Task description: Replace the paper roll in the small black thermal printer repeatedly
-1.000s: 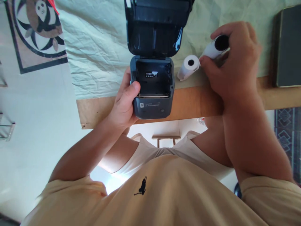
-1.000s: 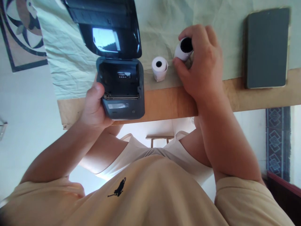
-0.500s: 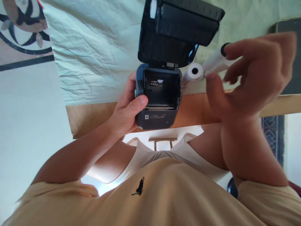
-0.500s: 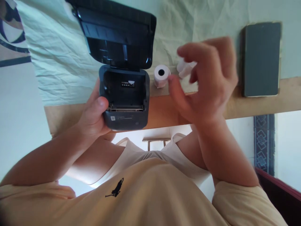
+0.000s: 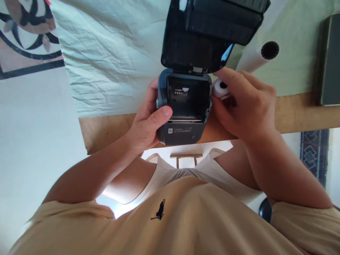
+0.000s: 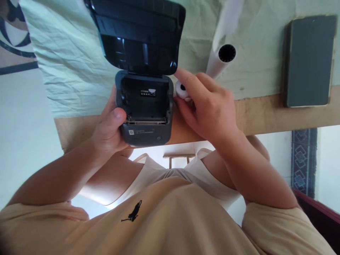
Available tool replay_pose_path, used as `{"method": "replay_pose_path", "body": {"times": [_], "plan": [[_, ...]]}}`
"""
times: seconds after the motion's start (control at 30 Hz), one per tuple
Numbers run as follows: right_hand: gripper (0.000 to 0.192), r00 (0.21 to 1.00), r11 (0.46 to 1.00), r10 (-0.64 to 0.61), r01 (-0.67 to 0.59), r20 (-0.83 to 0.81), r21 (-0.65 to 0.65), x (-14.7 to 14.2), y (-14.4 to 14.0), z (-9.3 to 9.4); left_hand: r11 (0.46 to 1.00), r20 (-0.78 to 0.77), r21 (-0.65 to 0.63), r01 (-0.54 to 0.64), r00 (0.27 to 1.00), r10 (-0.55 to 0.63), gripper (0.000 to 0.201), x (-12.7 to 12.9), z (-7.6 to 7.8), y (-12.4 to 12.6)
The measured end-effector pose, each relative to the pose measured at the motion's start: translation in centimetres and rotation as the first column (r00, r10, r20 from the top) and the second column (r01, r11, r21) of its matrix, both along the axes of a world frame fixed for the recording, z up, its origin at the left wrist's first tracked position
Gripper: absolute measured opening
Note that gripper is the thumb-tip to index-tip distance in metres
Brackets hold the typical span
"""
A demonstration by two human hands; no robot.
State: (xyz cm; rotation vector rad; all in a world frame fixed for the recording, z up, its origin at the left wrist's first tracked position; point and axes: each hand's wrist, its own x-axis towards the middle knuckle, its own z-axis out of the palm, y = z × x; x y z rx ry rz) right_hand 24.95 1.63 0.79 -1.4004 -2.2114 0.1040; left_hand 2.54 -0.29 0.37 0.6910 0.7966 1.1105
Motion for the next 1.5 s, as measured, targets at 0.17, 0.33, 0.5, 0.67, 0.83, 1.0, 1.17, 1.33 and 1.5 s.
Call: {"method": "replay_pose_path", "body": {"times": [0.17,0.33,0.5,0.67,0.83,1.0,1.17,1.33,1.5], "plan": [[0.060,0.998,0.996,0.068,-0.067,0.001,-0.060,1.0,-0.3,-0.8,1.000,-0.012,0.024,-0.005,1.000,0.006,0.044,-0.1,0.0,-0.1],[0.050,0.993,0.986,0.111,-0.116,-0.044,-0.124,1.1,-0.2,-0.8,0.997,-0.079,0.061,-0.046,0.996,0.051,0.039,0.2,-0.1,0.0],[0.050,0.979,0.985,0.146,-0.156,-0.142,-0.066,1.2,0.2,-1.0,0.997,-0.081,0.071,-0.004,0.997,0.010,0.036,0.2,0.2,0.1],[0.054,0.905,0.991,0.134,-0.128,-0.405,0.041,1.7,0.2,0.6,0.995,-0.008,0.094,-0.027,1.000,0.028,0.036,0.6,0.0,-0.1],[0.028,0.940,0.972,0.215,-0.180,-0.264,0.151,-0.5,-0.3,4.8,0.995,-0.027,0.074,-0.060,0.998,0.062,0.036,0.6,0.2,-0.3],[0.035,0.992,0.996,0.094,-0.094,-0.086,0.002,-3.0,-0.2,4.9,0.995,-0.061,0.085,-0.051,0.997,0.056,0.046,0.4,0.5,-0.2],[0.016,0.995,0.982,0.085,-0.074,-0.057,0.174,-3.1,0.4,1.7,0.996,0.014,0.077,-0.051,0.999,0.050,0.038,0.9,0.6,-0.2],[0.013,0.966,0.927,0.178,-0.100,-0.187,0.362,-3.6,0.9,0.8,0.997,0.049,0.039,-0.070,0.996,0.068,0.037,1.4,1.1,-0.2],[0.008,0.902,0.908,0.320,-0.204,-0.290,0.367,-3.9,0.4,0.8,0.994,0.027,0.033,-0.105,0.994,0.104,0.039,1.4,0.9,-0.2]]}}
